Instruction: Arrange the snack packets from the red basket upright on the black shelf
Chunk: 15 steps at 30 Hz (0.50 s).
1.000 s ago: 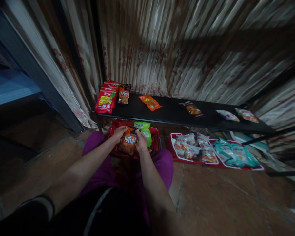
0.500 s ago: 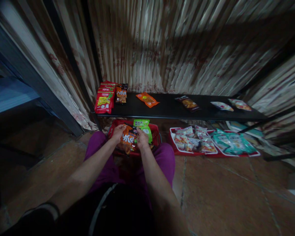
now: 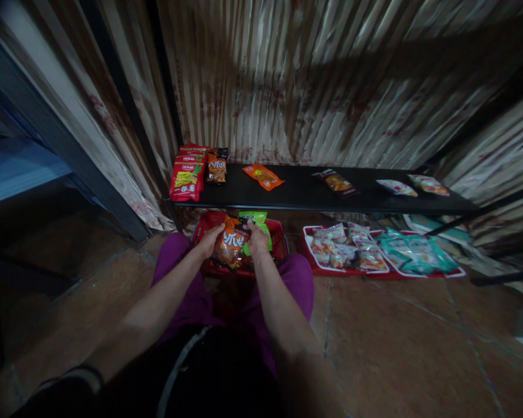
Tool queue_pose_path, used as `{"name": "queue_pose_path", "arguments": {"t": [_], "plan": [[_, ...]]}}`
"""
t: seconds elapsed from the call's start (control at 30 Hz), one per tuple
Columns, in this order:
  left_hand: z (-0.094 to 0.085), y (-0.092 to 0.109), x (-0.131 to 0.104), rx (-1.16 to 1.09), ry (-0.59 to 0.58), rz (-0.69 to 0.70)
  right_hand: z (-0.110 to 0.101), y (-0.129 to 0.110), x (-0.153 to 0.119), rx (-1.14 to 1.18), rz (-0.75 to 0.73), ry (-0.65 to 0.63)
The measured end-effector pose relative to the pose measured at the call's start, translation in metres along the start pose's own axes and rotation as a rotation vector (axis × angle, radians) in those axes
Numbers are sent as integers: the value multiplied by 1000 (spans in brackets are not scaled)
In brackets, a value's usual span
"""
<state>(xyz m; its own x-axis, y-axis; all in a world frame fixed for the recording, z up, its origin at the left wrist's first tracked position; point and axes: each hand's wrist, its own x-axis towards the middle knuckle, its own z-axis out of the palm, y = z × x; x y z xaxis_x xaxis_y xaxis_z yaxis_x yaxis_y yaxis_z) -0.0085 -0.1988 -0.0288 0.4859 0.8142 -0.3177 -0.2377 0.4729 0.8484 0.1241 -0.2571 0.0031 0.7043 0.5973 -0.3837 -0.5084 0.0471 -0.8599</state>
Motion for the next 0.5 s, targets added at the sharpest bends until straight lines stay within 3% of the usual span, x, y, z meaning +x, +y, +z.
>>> {"name": "queue_pose_path", "arguments": {"t": [0.27,0.5], "plan": [[-2,-1,-18,25,-178,-74,-1,-17,13,3,-1,8],[1,1,-28,58,-246,-85,1,-21,21,-29,-7,20]]}}
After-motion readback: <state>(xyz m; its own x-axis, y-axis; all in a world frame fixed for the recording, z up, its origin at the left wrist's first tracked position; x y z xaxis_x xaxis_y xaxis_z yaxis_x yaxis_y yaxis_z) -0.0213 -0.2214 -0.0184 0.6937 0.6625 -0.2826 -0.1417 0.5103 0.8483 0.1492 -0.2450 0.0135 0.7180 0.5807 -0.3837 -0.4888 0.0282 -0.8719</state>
